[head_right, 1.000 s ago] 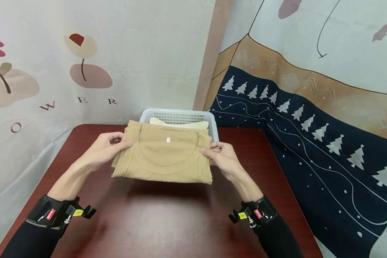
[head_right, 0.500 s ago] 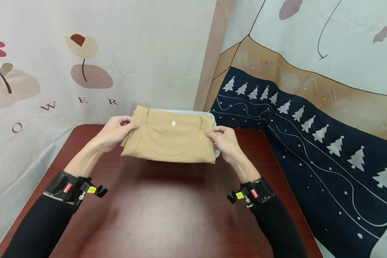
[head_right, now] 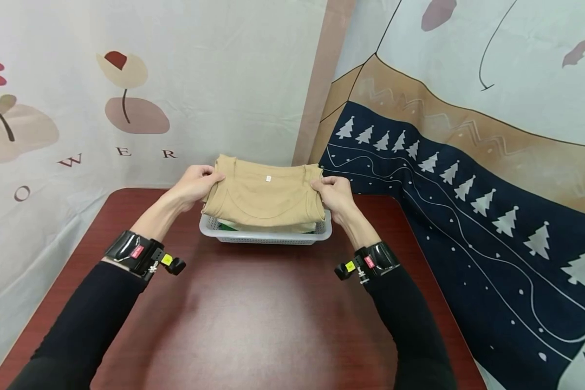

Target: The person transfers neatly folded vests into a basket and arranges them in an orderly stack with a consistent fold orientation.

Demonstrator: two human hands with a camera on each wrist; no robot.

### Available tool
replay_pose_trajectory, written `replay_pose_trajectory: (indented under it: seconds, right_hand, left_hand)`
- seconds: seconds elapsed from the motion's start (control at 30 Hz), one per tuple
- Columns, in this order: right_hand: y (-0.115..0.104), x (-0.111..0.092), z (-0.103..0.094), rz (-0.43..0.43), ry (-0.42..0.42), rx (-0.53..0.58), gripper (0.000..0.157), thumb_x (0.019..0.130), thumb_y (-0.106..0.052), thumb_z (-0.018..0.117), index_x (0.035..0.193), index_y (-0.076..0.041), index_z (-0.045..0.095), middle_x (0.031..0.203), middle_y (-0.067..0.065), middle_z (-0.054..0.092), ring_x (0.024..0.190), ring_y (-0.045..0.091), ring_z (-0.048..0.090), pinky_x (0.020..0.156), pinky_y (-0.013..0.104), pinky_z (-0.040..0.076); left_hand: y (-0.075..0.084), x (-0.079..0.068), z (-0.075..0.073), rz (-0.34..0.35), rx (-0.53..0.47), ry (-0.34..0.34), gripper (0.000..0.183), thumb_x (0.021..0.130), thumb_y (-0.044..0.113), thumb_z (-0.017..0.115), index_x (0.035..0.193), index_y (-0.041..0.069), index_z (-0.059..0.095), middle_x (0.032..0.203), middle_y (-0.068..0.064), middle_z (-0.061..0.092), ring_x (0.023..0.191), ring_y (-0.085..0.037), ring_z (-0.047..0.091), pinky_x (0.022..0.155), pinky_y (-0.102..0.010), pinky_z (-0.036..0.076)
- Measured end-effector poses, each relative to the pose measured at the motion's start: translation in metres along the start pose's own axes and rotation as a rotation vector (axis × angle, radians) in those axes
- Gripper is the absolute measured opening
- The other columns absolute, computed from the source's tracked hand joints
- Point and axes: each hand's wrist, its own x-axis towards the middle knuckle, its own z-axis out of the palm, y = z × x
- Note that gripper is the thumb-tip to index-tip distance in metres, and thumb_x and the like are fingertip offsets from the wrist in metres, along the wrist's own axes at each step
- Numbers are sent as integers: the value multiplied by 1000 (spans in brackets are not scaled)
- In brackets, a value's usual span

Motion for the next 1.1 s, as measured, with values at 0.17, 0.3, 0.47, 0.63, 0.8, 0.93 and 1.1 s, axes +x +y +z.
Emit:
replay_pose_trajectory:
  seconds: [0.17, 0.3, 0.47, 0.63, 0.8, 0.93, 1.1]
  right_hand:
    - [2, 11, 1, 21, 12, -7, 38, 112, -21, 70, 139, 5, 67, 80, -12, 69, 58, 1, 55, 52, 18, 43]
    - [5, 21, 2, 35, 14, -4, 37, 111, -16, 68, 139, 8, 67, 75, -11, 67, 58, 0, 57, 52, 17, 45]
    - [10, 32, 6, 48, 36, -74, 27, 106, -11, 67, 127, 5, 70, 72, -10, 58, 52, 2, 47, 49, 20, 38]
    - [14, 39, 10, 51, 69, -206, 23, 104, -12, 69, 119, 4, 73, 99, 3, 64, 69, 7, 59, 58, 20, 47]
    - [21, 43, 13, 44, 105, -369, 28, 103, -17, 70, 121, 4, 76, 165, 21, 56, 128, 22, 57, 93, 24, 49]
    - [26, 44, 15, 26, 108, -474, 17, 103, -18, 71, 97, -3, 75, 167, 25, 54, 137, 32, 55, 98, 34, 50]
    - [29, 44, 20, -17, 107, -580, 39, 104, -18, 70, 68, -17, 55, 134, 24, 67, 121, 35, 58, 96, 40, 50]
  left_hand:
    - [-2, 11, 3, -40, 2, 5, 31, 117, 27, 56, 117, -1, 69, 111, -6, 64, 83, -5, 63, 72, -19, 55]
    - [-5, 20, 6, -59, 10, 8, 31, 116, 25, 56, 117, -3, 69, 113, -6, 62, 84, -5, 62, 72, -18, 54]
    - [-11, 30, 13, -78, 65, 19, 29, 116, 26, 56, 107, 1, 70, 111, -6, 59, 89, -11, 58, 73, -21, 51]
    - [-19, 38, 20, -55, 99, 49, 39, 114, 22, 58, 77, 13, 55, 84, 2, 50, 76, -11, 50, 65, -24, 43]
    - [-26, 44, 26, -54, 151, 71, 49, 115, 20, 59, 68, 16, 43, 66, 7, 38, 64, -10, 42, 60, -25, 38]
    - [-33, 50, 29, -61, 197, 82, 50, 113, 21, 60, 68, 16, 39, 64, 6, 35, 67, -15, 43, 64, -29, 41]
    - [-53, 66, 33, -33, 272, 106, 55, 111, 25, 59, 62, 18, 35, 60, 7, 27, 68, -17, 35, 62, -28, 33]
